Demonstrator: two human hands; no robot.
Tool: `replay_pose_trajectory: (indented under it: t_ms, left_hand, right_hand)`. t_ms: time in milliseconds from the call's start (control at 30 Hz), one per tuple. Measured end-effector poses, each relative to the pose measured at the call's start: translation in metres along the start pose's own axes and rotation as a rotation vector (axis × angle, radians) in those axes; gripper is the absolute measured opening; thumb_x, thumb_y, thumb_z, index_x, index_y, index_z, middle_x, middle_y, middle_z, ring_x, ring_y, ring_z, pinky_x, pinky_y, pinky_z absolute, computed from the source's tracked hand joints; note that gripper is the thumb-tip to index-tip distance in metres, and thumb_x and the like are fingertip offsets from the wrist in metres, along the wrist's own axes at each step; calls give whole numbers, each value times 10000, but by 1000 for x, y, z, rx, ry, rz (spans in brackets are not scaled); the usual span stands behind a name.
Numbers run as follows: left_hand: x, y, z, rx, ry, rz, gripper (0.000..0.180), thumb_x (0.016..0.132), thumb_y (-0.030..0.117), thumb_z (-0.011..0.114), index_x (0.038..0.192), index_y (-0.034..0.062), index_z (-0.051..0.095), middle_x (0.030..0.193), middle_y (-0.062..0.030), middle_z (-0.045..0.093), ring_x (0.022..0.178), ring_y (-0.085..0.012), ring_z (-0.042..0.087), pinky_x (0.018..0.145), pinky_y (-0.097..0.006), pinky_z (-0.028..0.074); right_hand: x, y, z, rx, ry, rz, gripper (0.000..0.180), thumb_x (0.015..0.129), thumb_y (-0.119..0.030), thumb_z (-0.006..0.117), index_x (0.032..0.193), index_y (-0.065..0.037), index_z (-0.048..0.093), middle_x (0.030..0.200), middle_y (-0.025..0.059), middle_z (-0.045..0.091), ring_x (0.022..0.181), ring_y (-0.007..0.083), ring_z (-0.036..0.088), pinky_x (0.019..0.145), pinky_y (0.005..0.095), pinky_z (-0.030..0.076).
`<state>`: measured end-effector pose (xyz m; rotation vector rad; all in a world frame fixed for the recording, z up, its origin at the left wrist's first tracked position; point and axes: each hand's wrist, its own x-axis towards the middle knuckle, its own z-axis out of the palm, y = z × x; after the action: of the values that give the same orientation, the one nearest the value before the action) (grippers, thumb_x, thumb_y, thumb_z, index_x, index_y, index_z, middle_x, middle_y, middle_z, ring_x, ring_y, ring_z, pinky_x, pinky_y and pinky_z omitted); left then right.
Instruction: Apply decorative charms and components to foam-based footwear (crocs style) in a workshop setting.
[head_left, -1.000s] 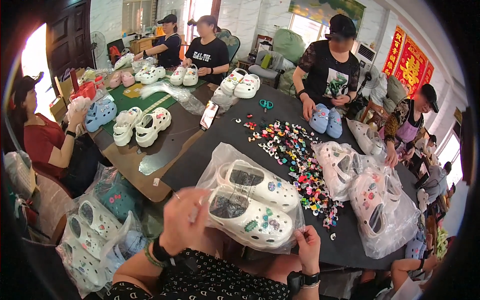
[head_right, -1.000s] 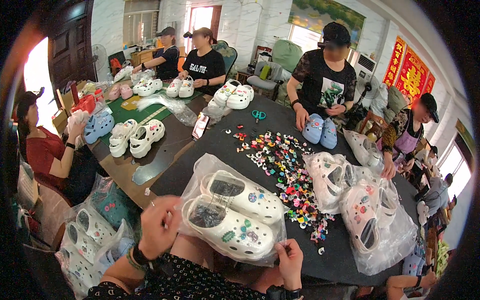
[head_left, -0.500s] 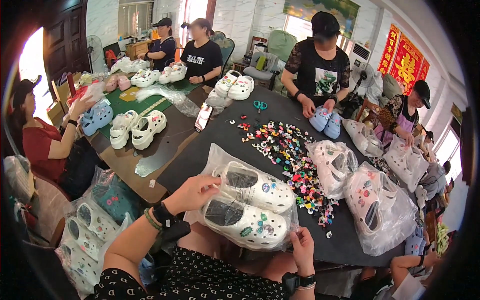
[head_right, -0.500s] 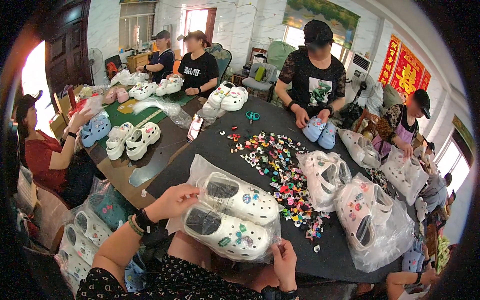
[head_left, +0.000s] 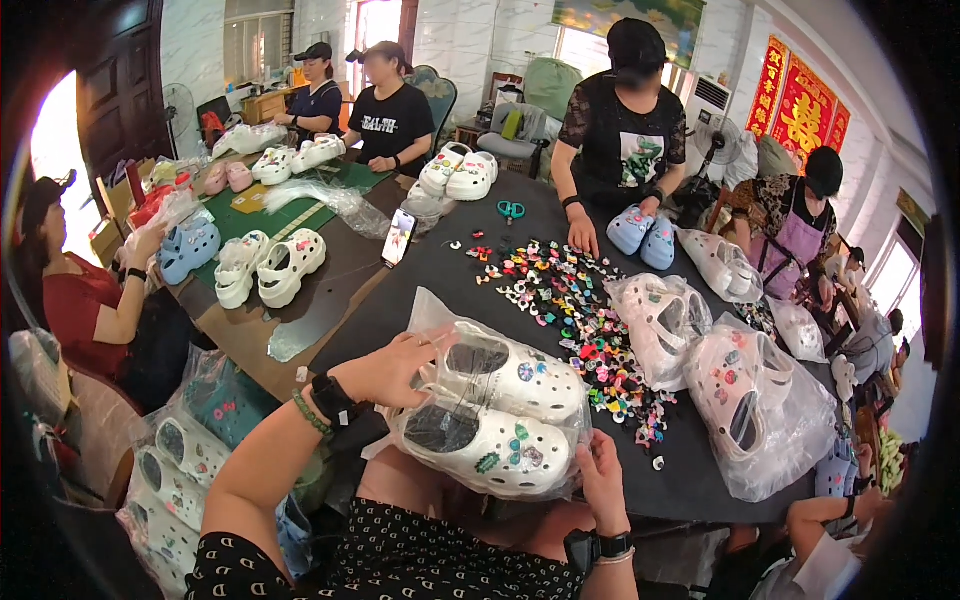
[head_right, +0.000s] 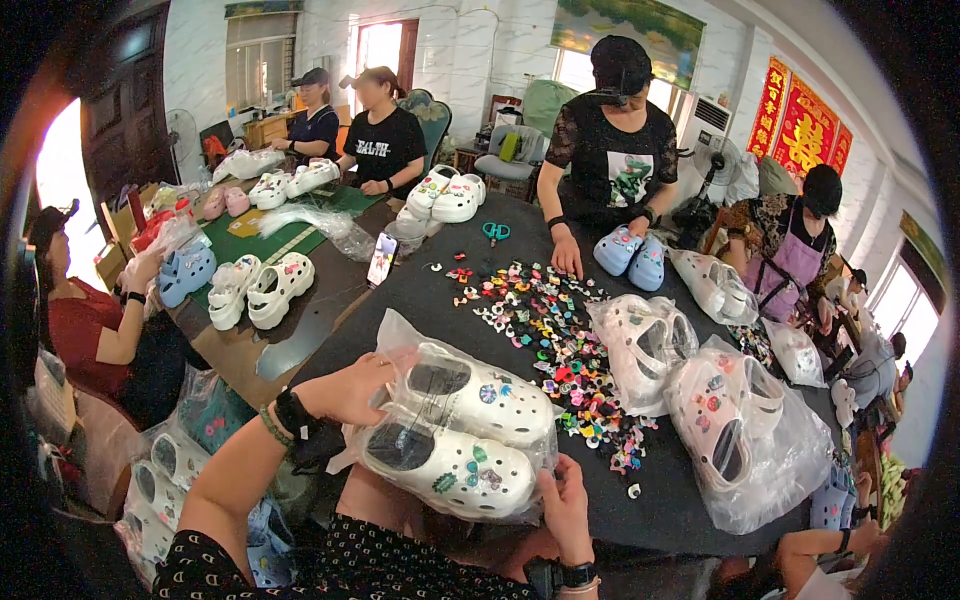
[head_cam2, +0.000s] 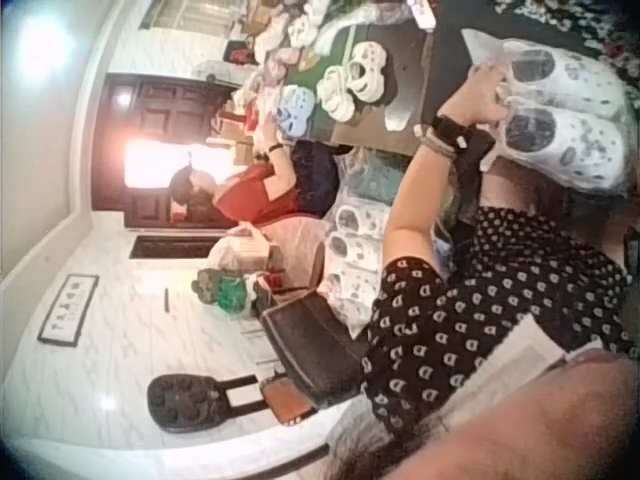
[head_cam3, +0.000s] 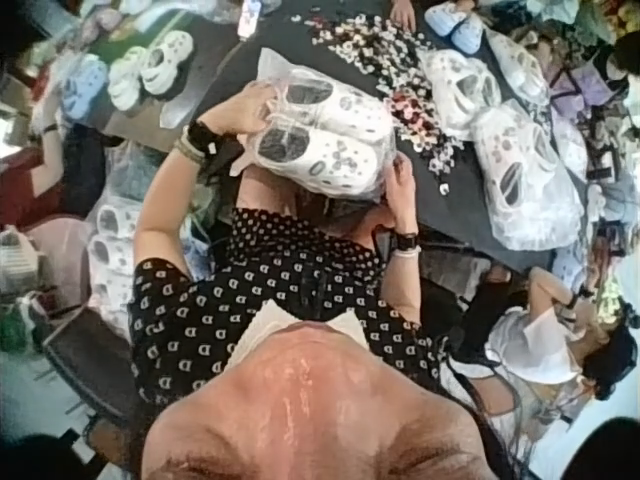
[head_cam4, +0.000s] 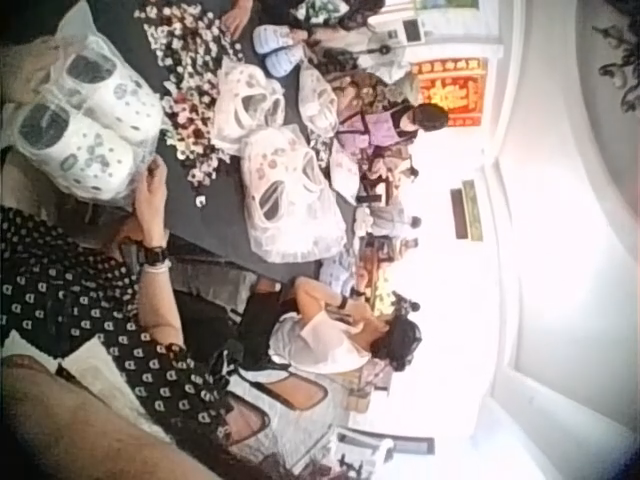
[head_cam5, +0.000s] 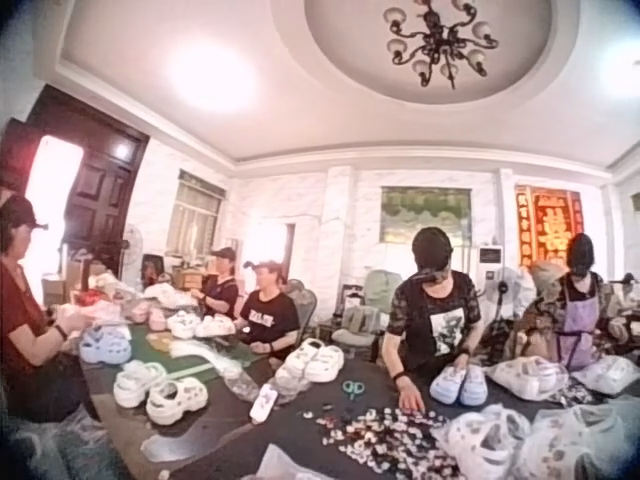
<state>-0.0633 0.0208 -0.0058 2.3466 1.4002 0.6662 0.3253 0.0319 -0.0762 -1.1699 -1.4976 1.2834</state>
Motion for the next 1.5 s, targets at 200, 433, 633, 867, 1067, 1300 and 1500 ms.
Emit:
replay_pose_trajectory:
  t_ms: [200,433,633,867,1067,1300,1500]
  left_hand:
    - [27,16,18,189,-28,-99,678,766,266,768,1367,73,520,1477,-273,375,1336,-434,402,1119,-492,333]
    - [27,30,23,210,6,-204,257,732,192,745,948,53,731,1281,-333,523,1052,-421,592,929,-446,489]
    - [-2,39,25,194,189,-113,353,714,30,675,1050,101,755,1439,-304,397,1198,-441,515,1025,-438,436]
    - [-16,90,5,195,333,-1,349,743,48,601,1052,75,760,1456,-290,416,1087,-405,560,948,-432,469]
    - [-18,128,-3,157,361,28,267,838,81,632,1077,58,749,1463,-261,412,1217,-422,515,1002,-420,446]
    - [-24,122,-7,298,251,30,369,777,20,689,1143,60,725,1506,-178,410,1290,-344,522,1048,-370,438]
    - [-28,124,-12,110,288,-141,239,711,79,778,941,145,785,1489,-170,415,1259,-348,544,985,-389,491]
  right_hand:
    - [12,26,2,7,47,-114,502,1015,-234,569,1396,56,421,1244,152,611,1006,121,605,847,275,503]
    - [18,17,2,-59,-28,-37,324,1002,-228,599,1201,27,608,938,27,661,788,79,564,710,252,481]
    - [9,16,-11,63,154,-162,202,983,-173,634,872,-4,629,761,-65,556,713,33,458,628,211,388]
    - [-11,-18,-40,226,219,-209,207,993,-179,607,1119,-30,537,1003,10,575,902,83,504,803,241,417]
    - [-12,-44,-25,191,-75,-447,1060,820,-343,814,1553,-10,125,1515,147,368,1388,260,380,1146,367,315]
    - [-25,-32,-34,-13,-44,-189,869,635,-130,933,1367,8,487,1220,99,643,1111,158,603,939,317,498]
    - [-41,-53,-68,-268,289,-175,195,795,-78,813,867,10,653,714,-59,596,678,32,507,595,215,415]
